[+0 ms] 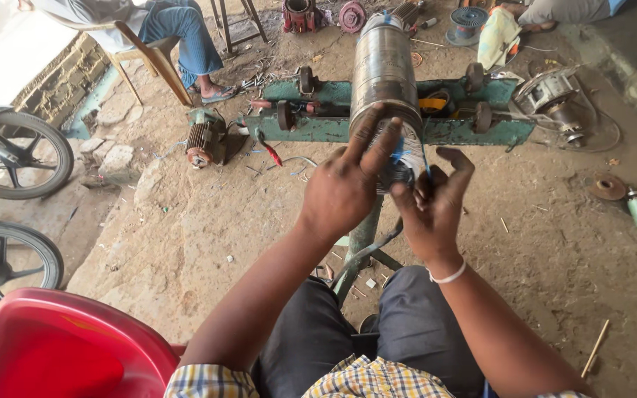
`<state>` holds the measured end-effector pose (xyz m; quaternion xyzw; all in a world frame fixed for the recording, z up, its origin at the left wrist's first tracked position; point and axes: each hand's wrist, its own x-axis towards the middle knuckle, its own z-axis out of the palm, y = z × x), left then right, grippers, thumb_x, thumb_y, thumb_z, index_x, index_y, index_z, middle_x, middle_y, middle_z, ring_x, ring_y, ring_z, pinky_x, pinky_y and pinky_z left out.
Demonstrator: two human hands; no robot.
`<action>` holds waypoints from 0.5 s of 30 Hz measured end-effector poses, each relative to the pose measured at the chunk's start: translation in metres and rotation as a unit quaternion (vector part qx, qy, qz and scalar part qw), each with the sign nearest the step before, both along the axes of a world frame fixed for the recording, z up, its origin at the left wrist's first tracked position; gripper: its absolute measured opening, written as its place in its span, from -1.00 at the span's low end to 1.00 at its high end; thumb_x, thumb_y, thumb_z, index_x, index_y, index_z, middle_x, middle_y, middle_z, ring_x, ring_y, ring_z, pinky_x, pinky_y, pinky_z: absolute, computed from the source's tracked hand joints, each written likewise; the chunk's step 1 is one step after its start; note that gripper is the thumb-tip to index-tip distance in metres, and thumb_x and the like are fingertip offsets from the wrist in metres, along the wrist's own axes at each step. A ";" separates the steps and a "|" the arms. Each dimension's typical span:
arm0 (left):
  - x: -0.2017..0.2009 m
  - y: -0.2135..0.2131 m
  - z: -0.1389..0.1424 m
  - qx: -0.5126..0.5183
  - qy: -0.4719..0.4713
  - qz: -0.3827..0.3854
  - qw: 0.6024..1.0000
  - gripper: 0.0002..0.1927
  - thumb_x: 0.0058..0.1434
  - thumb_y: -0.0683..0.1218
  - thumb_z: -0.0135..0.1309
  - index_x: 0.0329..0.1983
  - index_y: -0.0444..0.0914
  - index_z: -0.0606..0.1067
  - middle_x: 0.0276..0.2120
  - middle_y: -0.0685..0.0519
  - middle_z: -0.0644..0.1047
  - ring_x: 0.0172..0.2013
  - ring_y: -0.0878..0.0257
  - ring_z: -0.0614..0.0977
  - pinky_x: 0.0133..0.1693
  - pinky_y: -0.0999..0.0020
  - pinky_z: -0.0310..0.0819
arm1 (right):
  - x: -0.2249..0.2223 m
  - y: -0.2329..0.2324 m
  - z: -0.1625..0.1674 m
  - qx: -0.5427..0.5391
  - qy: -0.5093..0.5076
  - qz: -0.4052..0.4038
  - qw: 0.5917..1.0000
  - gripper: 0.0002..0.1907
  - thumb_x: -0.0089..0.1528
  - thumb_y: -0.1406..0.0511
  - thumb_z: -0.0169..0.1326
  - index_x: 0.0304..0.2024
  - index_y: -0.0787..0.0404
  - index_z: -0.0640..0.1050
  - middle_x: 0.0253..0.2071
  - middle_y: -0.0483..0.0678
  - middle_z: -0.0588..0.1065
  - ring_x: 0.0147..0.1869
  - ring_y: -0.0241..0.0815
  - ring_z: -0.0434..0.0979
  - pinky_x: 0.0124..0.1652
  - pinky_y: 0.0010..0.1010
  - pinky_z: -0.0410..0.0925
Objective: The person sits at a workshop bench and wraps a blue plastic strap around a coil of white wire wound on a metal drum. They pull the strap tight around the coil, cut the strap with scissors, and tie it to hold the wire bundle together on the drum.
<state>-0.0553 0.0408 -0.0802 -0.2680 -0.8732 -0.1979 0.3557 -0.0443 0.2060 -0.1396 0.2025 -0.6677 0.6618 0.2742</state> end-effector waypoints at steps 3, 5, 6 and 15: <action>0.002 0.003 0.003 0.011 0.009 -0.019 1.000 -0.25 0.24 -0.12 0.15 0.49 0.01 0.21 0.50 -0.08 0.23 -0.16 -0.10 0.72 -0.27 0.08 0.63 | -0.011 -0.009 0.003 -0.100 -0.016 0.104 0.989 -0.28 0.39 0.31 0.11 0.41 0.24 -0.03 0.14 0.04 0.45 0.16 -0.29 0.51 0.09 -0.54 0.43; 0.006 0.002 0.013 0.022 0.025 -0.034 0.999 -0.26 0.23 -0.09 0.18 0.48 0.03 0.23 0.48 -0.05 0.25 -0.16 -0.09 0.72 -0.26 0.10 0.63 | -0.016 -0.012 0.002 -0.096 -0.050 0.108 0.988 -0.27 0.40 0.35 0.02 0.46 0.27 -0.08 0.20 0.12 0.40 0.16 -0.21 0.51 0.12 -0.45 0.45; 0.010 0.001 0.020 0.027 0.033 -0.043 0.998 -0.26 0.22 -0.07 0.19 0.47 0.04 0.24 0.47 -0.03 0.26 -0.16 -0.08 0.72 -0.26 0.10 0.63 | -0.017 -0.013 0.002 -0.094 -0.068 0.109 0.987 -0.27 0.40 0.37 -0.03 0.49 0.29 -0.10 0.23 0.16 0.38 0.16 -0.17 0.51 0.14 -0.41 0.46; -0.006 0.011 0.079 -0.271 -0.038 0.028 0.961 -0.38 0.20 -0.07 0.16 0.35 0.09 0.37 0.37 -0.16 0.23 -0.56 0.10 0.69 -0.61 0.21 0.60 | -0.019 -0.019 0.010 0.091 -0.017 -0.074 0.993 -0.16 0.38 0.38 -0.06 0.57 0.27 -0.20 0.31 0.30 0.45 0.34 0.08 0.56 0.23 -0.26 0.44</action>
